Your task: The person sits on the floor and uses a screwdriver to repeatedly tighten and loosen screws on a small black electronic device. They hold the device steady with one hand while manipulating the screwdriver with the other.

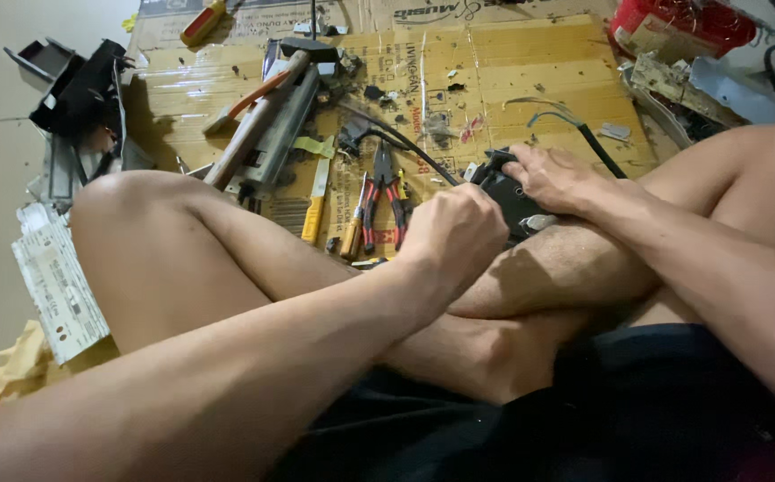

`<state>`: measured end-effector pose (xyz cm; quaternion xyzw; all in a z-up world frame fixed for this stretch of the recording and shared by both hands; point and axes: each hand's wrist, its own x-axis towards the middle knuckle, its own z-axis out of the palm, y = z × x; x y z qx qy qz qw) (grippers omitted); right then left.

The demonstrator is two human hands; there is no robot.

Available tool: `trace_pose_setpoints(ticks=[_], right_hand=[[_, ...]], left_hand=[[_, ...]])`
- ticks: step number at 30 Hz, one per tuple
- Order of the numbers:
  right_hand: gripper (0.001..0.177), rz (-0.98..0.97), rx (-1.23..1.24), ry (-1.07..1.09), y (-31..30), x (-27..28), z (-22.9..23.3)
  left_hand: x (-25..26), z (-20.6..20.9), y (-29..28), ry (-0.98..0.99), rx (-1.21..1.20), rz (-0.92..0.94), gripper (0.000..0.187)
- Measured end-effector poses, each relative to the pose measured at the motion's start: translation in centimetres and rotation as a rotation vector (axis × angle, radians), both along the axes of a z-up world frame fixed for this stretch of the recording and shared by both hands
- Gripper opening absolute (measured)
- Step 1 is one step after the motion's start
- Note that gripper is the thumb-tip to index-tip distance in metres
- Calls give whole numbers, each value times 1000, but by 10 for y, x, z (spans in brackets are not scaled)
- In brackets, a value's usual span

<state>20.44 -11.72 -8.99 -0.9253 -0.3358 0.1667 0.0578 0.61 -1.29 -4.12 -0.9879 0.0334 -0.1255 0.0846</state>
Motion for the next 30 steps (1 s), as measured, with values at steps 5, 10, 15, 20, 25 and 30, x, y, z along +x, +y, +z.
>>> trace_pose_setpoints(ticks=[5,10,15,20,25,30], right_hand=[[41,-71,44,96,2,-30,32],[42,-40,-19,-64,-10,24,-36],[41,-79,148,35,-6,-4,4],[38,-25,-10,-7,-11,18,-21],[34,-13,-37,-36,-8,26,-36],[33,-21,-59,-81,-1,23,-37]], left_hand=[[19,17,-20,250,-602,369,20],[56,11,2,479,-1122,657,36],[77,2,11,150,-2887,1131,25],[36,25,20,350,-2739,1055,23],[13,47,28,363,-1635,668,17],[9,39,26,145,-286,159,18]])
